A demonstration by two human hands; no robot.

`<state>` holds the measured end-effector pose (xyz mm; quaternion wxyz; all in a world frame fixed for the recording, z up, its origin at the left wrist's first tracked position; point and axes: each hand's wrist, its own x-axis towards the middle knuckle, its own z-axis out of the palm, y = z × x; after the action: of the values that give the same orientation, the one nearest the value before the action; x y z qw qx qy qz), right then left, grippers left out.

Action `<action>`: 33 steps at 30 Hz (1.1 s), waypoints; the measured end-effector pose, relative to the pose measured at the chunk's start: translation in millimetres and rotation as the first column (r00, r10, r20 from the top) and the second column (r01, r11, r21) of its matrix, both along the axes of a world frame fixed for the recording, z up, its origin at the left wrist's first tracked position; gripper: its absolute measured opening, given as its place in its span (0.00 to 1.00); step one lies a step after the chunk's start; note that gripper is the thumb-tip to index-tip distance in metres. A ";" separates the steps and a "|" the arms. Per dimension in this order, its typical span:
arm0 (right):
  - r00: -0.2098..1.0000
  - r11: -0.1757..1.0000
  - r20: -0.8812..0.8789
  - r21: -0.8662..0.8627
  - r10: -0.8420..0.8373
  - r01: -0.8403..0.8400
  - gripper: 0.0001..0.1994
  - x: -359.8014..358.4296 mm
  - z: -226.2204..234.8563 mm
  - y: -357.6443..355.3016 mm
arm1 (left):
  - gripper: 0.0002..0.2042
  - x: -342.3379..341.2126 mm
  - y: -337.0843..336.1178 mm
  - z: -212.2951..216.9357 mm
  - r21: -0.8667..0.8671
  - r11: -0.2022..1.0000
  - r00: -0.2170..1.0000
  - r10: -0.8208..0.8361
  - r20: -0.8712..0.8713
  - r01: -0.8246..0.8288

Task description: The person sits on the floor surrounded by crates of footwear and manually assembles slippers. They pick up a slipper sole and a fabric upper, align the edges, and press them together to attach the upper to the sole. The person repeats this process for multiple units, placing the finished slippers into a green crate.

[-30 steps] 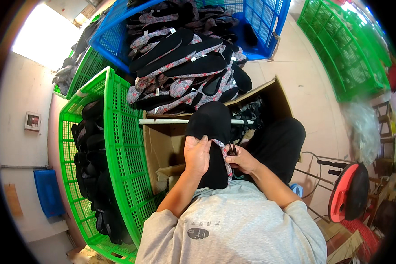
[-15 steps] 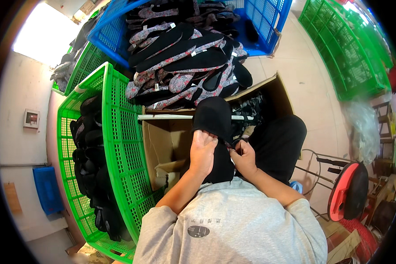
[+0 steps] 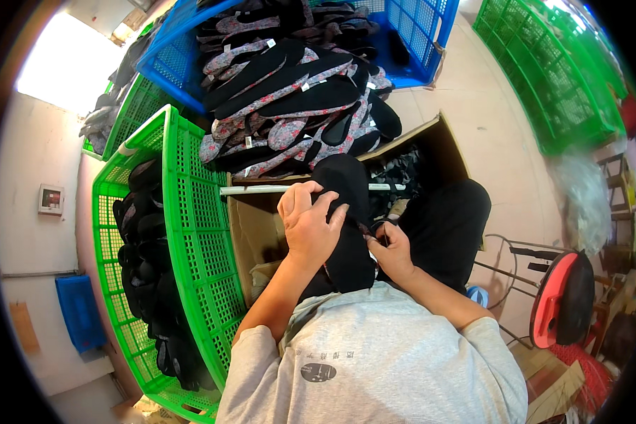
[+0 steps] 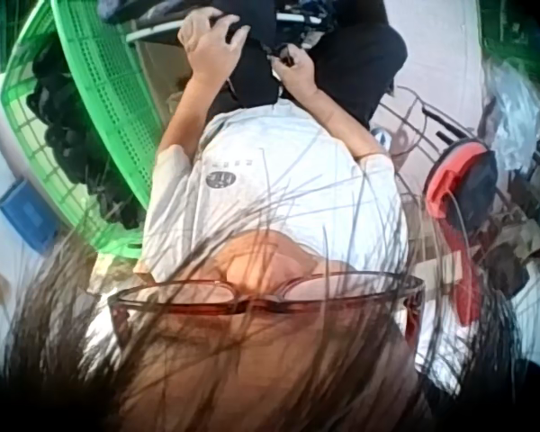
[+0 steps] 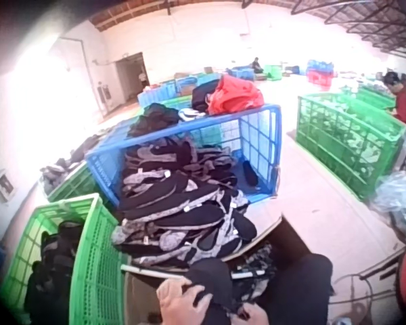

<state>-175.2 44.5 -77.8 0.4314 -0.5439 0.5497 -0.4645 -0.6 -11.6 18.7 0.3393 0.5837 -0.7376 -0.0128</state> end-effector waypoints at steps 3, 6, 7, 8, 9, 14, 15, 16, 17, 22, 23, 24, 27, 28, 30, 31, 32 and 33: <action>0.998 0.998 0.063 0.055 -0.003 -0.001 0.12 -1.1 2.8 0.9 | 0.09 2.1 -5.7 -7.9 -0.014 0.998 0.995 -0.068 -0.076 0.067; 0.991 0.980 0.129 0.187 0.039 -0.063 0.12 -5.2 4.4 0.0 | 0.08 3.5 -12.3 -8.5 -0.010 0.989 0.963 -0.144 -0.227 0.146; 0.982 0.973 0.176 0.207 0.068 -0.104 0.11 -7.7 0.6 -1.4 | 0.08 5.7 -13.9 -8.9 0.019 0.985 0.945 -0.161 -0.286 0.173; 0.970 0.964 0.223 0.225 0.093 -0.144 0.09 -11.2 -4.3 -3.8 | 0.08 7.8 -16.0 -8.7 0.046 0.978 0.922 -0.177 -0.345 0.205; 0.956 0.953 0.270 0.241 0.116 -0.184 0.08 -14.0 -7.8 -5.5 | 0.08 10.2 -18.6 -5.2 0.053 0.967 0.912 -0.216 -0.349 0.249; 0.862 0.948 0.507 0.267 0.015 -0.174 0.07 -23.7 -9.8 -10.0 | 0.04 21.8 -33.5 -6.2 0.098 0.921 0.881 -0.324 -0.345 0.377; 0.865 0.932 0.501 0.310 0.005 -0.185 0.08 -31.3 -0.9 -15.5 | 0.04 23.5 -35.1 -5.0 0.138 0.916 0.882 -0.309 -0.355 0.376; 0.869 0.915 0.494 0.352 -0.004 -0.196 0.10 -35.8 8.1 -20.6 | 0.04 24.6 -36.4 -4.4 0.178 0.909 0.884 -0.294 -0.364 0.376; 0.881 0.944 0.473 0.293 -0.004 -0.153 0.14 -33.7 16.7 -23.8 | 0.04 22.8 -38.6 -4.0 0.188 0.902 0.873 -0.294 -0.389 0.388; 0.961 0.952 0.065 0.133 0.269 -0.275 0.19 -34.4 55.0 -47.7 | 0.03 19.9 -49.1 -5.7 0.262 0.839 0.813 -0.309 -0.494 0.478; 0.953 0.951 -0.020 0.071 0.302 -0.300 0.20 -31.7 54.6 -51.2 | 0.03 19.4 -50.4 -6.3 0.272 0.824 0.784 -0.291 -0.548 0.496; 0.939 0.945 -0.107 0.011 0.327 -0.328 0.22 -28.8 56.7 -54.1 | 0.03 18.3 -51.4 -6.9 0.281 0.810 0.753 -0.271 -0.600 0.515; 0.916 0.923 -0.137 0.133 0.378 -0.361 0.22 -26.9 66.2 -56.6 | 0.03 16.3 -53.1 -4.6 0.293 0.791 0.727 -0.259 -0.635 0.537; 0.913 0.924 -0.155 0.131 0.378 -0.360 0.22 -25.9 67.2 -57.4 | 0.03 15.6 -53.7 -3.7 0.295 0.789 0.731 -0.265 -0.628 0.539; 0.906 0.932 -0.219 0.070 0.361 -0.355 0.21 -24.4 68.3 -58.2 | 0.03 13.8 -55.0 -4.5 0.290 0.788 0.727 -0.270 -0.631 0.544; 0.902 0.935 -0.250 0.039 0.351 -0.353 0.20 -23.7 69.0 -58.7 | 0.03 12.8 -55.3 -5.0 0.287 0.787 0.725 -0.273 -0.632 0.546; 0.896 0.930 -0.250 0.058 0.366 -0.364 0.20 -22.9 69.9 -59.9 | 0.03 11.6 -55.7 -6.1 0.284 0.783 0.712 -0.269 -0.649 0.554; 0.890 0.924 -0.249 0.078 0.381 -0.374 0.19 -21.9 71.0 -61.6 | 0.03 10.6 -56.0 -7.2 0.280 0.778 0.699 -0.265 -0.665 0.562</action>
<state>-197.1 -17.0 -6.8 0.4453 -0.6902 0.4918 -0.2889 10.0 -67.6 11.4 0.3892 0.4252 -0.6836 -0.4477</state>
